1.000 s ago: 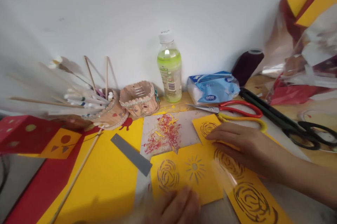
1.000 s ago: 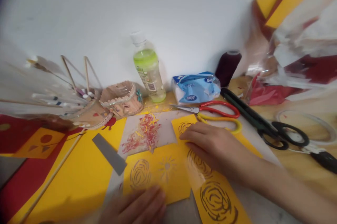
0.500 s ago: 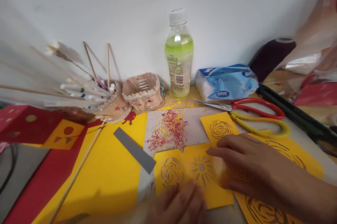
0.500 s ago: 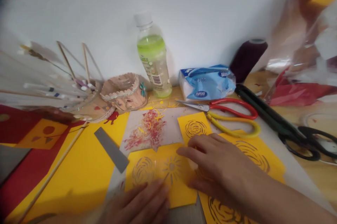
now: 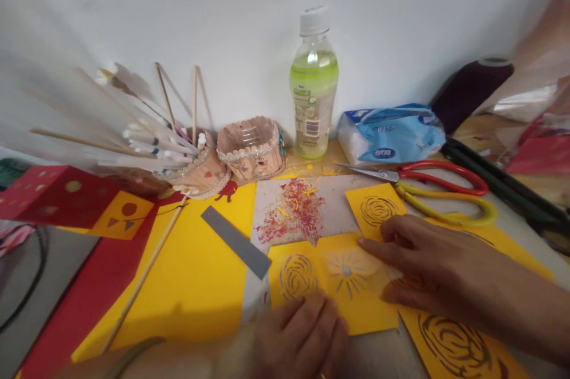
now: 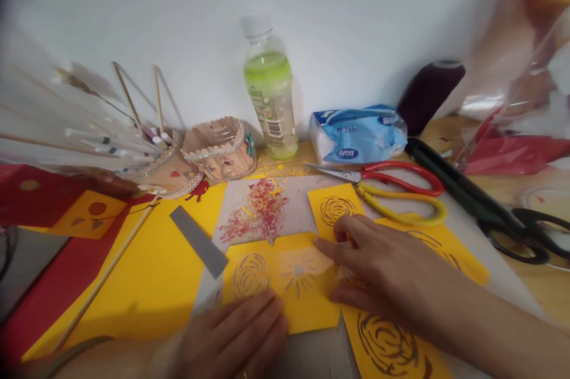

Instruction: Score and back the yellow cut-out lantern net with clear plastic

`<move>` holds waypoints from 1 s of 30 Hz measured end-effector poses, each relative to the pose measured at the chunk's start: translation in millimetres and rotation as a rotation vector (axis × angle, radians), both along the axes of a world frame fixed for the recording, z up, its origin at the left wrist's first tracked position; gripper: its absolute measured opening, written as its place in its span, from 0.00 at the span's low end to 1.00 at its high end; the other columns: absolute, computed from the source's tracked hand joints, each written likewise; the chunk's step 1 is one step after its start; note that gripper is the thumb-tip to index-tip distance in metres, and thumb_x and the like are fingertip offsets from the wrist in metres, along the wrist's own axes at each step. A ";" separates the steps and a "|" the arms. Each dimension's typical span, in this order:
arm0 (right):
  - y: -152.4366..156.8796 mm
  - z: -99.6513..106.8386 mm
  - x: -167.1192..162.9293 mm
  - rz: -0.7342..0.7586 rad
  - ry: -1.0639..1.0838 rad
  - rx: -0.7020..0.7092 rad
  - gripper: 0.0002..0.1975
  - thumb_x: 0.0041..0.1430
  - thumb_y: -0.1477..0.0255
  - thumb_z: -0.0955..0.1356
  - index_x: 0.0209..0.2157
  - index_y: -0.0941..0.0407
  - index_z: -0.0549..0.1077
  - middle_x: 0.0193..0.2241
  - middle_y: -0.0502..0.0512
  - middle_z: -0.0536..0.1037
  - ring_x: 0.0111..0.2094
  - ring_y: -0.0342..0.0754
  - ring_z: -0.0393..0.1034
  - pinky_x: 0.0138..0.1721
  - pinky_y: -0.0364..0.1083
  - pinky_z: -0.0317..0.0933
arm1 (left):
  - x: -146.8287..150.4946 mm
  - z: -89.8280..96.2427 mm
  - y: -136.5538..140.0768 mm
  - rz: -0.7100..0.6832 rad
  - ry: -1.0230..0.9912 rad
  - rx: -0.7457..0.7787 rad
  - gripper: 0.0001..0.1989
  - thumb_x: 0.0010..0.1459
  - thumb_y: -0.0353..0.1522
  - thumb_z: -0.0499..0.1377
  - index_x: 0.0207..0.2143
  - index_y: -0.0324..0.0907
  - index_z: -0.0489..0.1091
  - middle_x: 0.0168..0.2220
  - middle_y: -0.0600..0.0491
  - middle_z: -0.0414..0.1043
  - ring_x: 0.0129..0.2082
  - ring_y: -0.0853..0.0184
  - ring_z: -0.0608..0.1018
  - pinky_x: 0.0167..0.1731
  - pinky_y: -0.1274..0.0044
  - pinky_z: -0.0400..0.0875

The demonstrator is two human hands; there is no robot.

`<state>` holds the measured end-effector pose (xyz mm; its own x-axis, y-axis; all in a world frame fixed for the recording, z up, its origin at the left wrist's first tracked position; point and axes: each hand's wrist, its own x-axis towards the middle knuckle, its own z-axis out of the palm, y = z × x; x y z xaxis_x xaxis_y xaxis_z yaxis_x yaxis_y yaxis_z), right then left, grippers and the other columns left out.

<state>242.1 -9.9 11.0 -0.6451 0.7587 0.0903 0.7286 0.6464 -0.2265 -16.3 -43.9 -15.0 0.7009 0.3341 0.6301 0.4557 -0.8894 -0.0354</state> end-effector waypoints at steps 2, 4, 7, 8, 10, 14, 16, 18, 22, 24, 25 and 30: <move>0.2 -0.5 -0.5 -0.007 0.003 -0.021 0.20 0.56 0.62 0.66 0.50 0.49 0.71 0.34 0.56 0.71 0.28 0.46 0.69 0.26 0.45 0.66 | -3.9 9.2 4.8 -0.046 0.060 -0.016 0.12 0.62 0.25 0.51 0.34 0.36 0.74 0.34 0.53 0.79 0.36 0.70 0.80 0.33 0.82 0.76; 0.3 -1.8 -0.7 -0.014 -0.001 -0.027 0.21 0.55 0.61 0.66 0.50 0.49 0.71 0.34 0.55 0.71 0.29 0.47 0.69 0.27 0.46 0.65 | -6.3 16.5 9.5 -0.017 0.091 -0.031 0.12 0.62 0.25 0.51 0.36 0.35 0.74 0.36 0.52 0.79 0.36 0.69 0.80 0.32 0.81 0.77; 0.1 -3.8 -0.5 -0.011 0.017 -0.015 0.22 0.54 0.62 0.67 0.52 0.48 0.70 0.34 0.55 0.71 0.30 0.47 0.68 0.28 0.45 0.64 | -5.1 20.1 14.5 0.064 0.090 -0.031 0.10 0.62 0.25 0.52 0.36 0.35 0.74 0.38 0.52 0.79 0.34 0.68 0.80 0.30 0.81 0.76; 0.0 -4.0 -0.4 -0.011 0.031 -0.008 0.22 0.54 0.62 0.67 0.52 0.48 0.70 0.34 0.55 0.71 0.30 0.47 0.68 0.28 0.45 0.63 | -3.9 19.9 15.6 0.071 0.092 -0.029 0.11 0.62 0.25 0.52 0.37 0.35 0.74 0.39 0.51 0.78 0.34 0.68 0.80 0.30 0.80 0.76; -0.1 -3.5 -0.4 -0.006 0.048 -0.013 0.21 0.55 0.63 0.67 0.52 0.48 0.70 0.34 0.55 0.71 0.30 0.46 0.68 0.28 0.44 0.63 | -1.5 19.0 17.2 0.059 0.103 -0.028 0.12 0.62 0.25 0.50 0.38 0.35 0.74 0.40 0.51 0.78 0.34 0.68 0.79 0.29 0.80 0.76; 0.2 -1.8 0.0 -0.008 0.048 -0.034 0.21 0.55 0.61 0.67 0.51 0.48 0.70 0.35 0.55 0.71 0.31 0.46 0.69 0.29 0.45 0.63 | 0.8 18.2 18.8 0.017 0.128 -0.037 0.13 0.63 0.25 0.49 0.38 0.36 0.74 0.40 0.52 0.78 0.33 0.69 0.78 0.28 0.80 0.75; 0.4 -2.2 0.7 -0.007 0.041 -0.028 0.22 0.55 0.60 0.67 0.52 0.47 0.70 0.36 0.55 0.71 0.31 0.46 0.69 0.29 0.45 0.63 | 0.8 17.6 18.8 0.025 0.119 -0.039 0.12 0.62 0.25 0.50 0.38 0.36 0.73 0.40 0.53 0.78 0.33 0.69 0.77 0.28 0.80 0.74; 0.6 -3.1 1.6 0.007 0.034 -0.023 0.22 0.55 0.60 0.67 0.52 0.47 0.70 0.35 0.55 0.71 0.31 0.47 0.69 0.30 0.46 0.64 | 0.2 16.3 18.3 0.036 0.114 -0.036 0.11 0.62 0.26 0.50 0.38 0.36 0.73 0.40 0.53 0.78 0.33 0.68 0.77 0.27 0.79 0.74; 0.7 -3.4 3.0 0.008 0.030 -0.027 0.23 0.54 0.58 0.67 0.52 0.48 0.70 0.35 0.55 0.71 0.33 0.48 0.69 0.31 0.46 0.64 | -1.3 13.8 17.5 0.034 0.131 -0.027 0.11 0.62 0.26 0.51 0.39 0.36 0.73 0.40 0.51 0.78 0.34 0.69 0.76 0.29 0.80 0.74; 0.9 -2.0 3.1 0.004 0.037 -0.040 0.23 0.54 0.58 0.67 0.52 0.47 0.70 0.35 0.55 0.71 0.33 0.47 0.69 0.31 0.46 0.64 | -1.4 13.4 17.2 0.031 0.140 -0.029 0.10 0.61 0.26 0.52 0.39 0.36 0.73 0.40 0.50 0.77 0.34 0.69 0.76 0.30 0.80 0.73; 1.1 -1.1 3.0 0.007 0.039 -0.050 0.23 0.54 0.59 0.67 0.52 0.47 0.70 0.35 0.55 0.71 0.33 0.47 0.69 0.31 0.46 0.64 | -1.2 13.4 17.0 0.035 0.134 -0.028 0.10 0.61 0.26 0.52 0.39 0.36 0.73 0.40 0.51 0.77 0.34 0.69 0.76 0.30 0.80 0.73; 2.0 2.6 2.5 0.015 0.037 -0.048 0.22 0.55 0.60 0.67 0.52 0.51 0.71 0.35 0.56 0.71 0.32 0.48 0.70 0.29 0.46 0.65 | 1.3 12.8 16.2 0.052 0.107 -0.035 0.09 0.62 0.26 0.52 0.38 0.37 0.73 0.39 0.53 0.78 0.33 0.69 0.76 0.28 0.79 0.73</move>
